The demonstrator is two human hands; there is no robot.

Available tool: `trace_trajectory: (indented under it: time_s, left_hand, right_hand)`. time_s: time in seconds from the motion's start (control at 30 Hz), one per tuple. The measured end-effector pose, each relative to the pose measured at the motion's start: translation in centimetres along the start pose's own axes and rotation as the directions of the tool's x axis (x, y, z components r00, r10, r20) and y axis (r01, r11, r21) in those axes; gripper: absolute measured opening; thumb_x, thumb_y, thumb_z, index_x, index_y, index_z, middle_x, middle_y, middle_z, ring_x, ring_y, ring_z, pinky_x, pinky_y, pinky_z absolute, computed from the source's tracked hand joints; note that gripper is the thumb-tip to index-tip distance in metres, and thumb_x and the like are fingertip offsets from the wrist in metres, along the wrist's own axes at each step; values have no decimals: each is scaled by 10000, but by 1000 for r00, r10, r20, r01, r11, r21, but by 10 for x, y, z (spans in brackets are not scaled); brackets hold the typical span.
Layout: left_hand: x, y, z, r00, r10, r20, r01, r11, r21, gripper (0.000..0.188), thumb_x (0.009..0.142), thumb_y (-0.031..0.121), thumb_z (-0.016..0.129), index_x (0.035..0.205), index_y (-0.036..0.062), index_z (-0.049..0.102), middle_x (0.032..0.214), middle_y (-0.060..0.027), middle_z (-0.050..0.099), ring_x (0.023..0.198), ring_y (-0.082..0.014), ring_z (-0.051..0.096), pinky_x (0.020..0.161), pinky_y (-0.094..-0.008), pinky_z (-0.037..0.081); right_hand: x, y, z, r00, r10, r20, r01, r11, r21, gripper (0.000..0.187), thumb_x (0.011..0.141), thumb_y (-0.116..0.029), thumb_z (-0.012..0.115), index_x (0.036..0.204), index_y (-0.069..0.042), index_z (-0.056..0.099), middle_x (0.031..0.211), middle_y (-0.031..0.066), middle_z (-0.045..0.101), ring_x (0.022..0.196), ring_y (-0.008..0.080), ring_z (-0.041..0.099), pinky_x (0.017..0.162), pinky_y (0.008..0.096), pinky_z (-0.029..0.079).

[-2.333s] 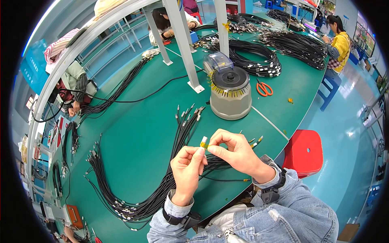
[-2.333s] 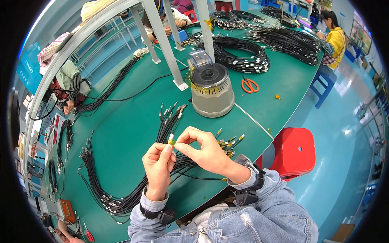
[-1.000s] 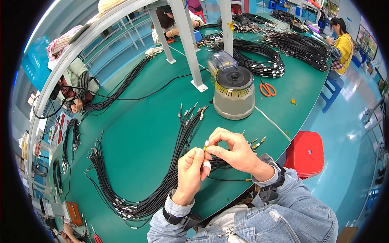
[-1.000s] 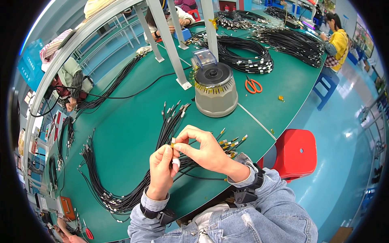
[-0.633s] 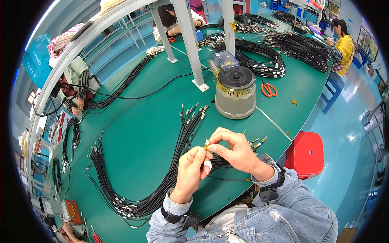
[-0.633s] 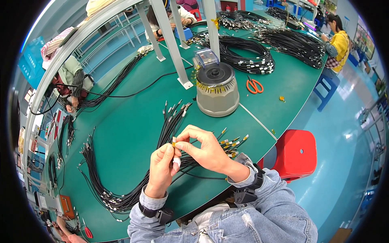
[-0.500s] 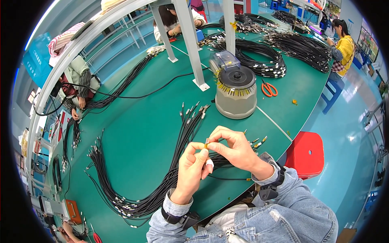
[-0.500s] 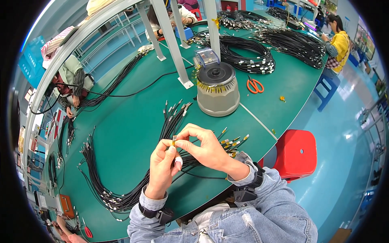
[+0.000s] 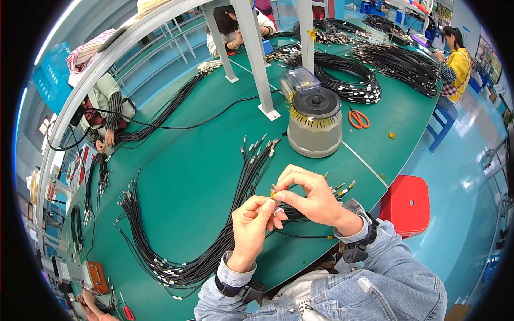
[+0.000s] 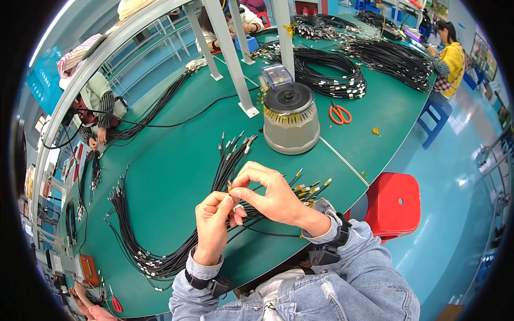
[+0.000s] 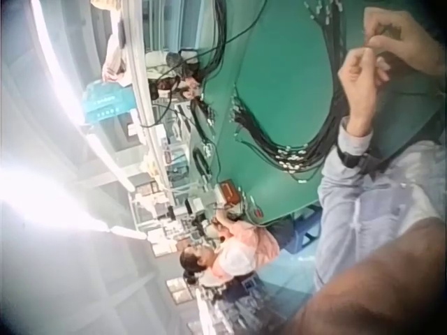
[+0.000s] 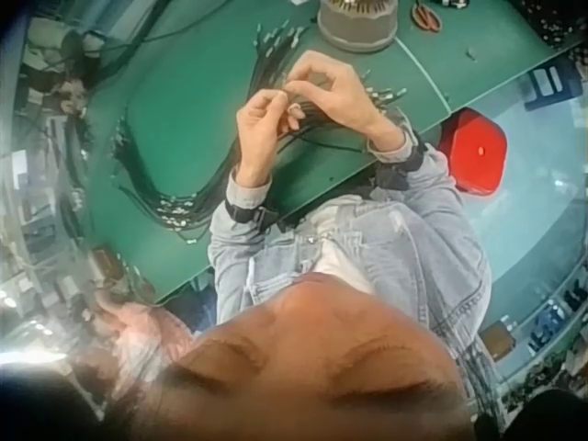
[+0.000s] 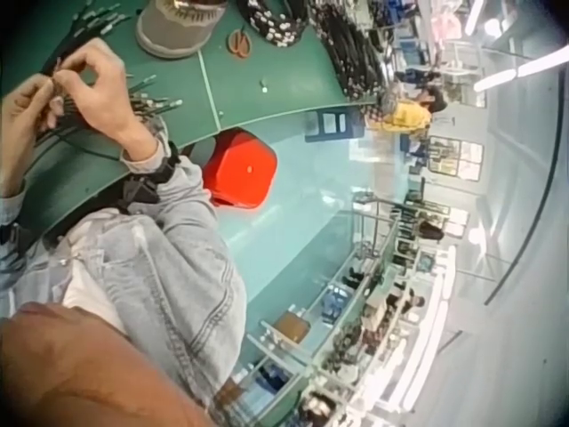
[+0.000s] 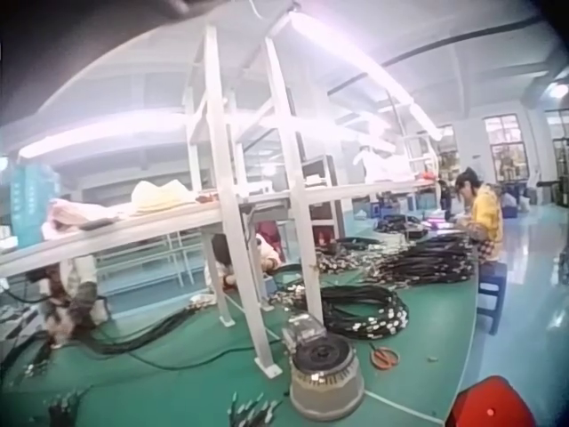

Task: Assembling wire harnesses by attaching small components to the ends of wires at a factory workbench.

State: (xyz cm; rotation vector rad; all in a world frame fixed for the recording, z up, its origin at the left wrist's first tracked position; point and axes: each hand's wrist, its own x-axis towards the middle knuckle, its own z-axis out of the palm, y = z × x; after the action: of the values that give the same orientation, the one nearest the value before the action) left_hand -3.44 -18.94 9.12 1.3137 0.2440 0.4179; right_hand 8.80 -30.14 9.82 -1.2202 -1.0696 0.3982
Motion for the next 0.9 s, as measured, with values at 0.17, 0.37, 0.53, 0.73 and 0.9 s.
trace_trajectory:
  time_s: [0.17,0.37,0.53,0.73,0.9]
  left_hand:
    - [0,-1,-1,1000,0,20,-1,1000,22,189,919,157,508,891,-9,593,705,-93,638,529,-84,551,450,-171,360]
    - [-1,1,-2,999,-29,44,30,999,-35,223,933,186,482,879,-3,587,703,-88,634,524,-84,547,441,-168,342]
    - [0,-2,-3,997,-59,51,63,995,-81,248,942,208,462,856,6,577,696,-83,628,517,-83,541,434,-167,328]
    - [2,-6,-1,995,-67,77,75,993,-94,247,942,209,464,843,10,572,693,-82,625,517,-81,539,430,-166,323]
    - [4,-6,1,993,-82,83,90,991,-95,234,940,199,467,847,12,574,691,-78,624,521,-77,539,438,-161,326]
  right_hand:
    - [-1,-1,2,1000,22,-3,-22,1000,-1,84,825,-76,622,815,-1,586,858,76,566,812,141,534,731,269,422]
    - [-1,4,4,997,75,0,-75,995,70,97,841,-85,602,820,6,573,869,70,564,811,127,528,731,269,425]
    - [0,5,9,978,202,-53,-184,953,242,111,858,-99,586,828,5,565,879,51,568,807,102,523,729,256,426]
    - [2,0,11,946,323,-13,-311,919,244,115,862,-102,586,825,5,571,833,29,575,780,88,529,725,246,439]
    - [-1,8,3,953,301,46,-297,884,361,120,863,-95,576,856,24,587,787,19,574,756,87,533,705,244,451]
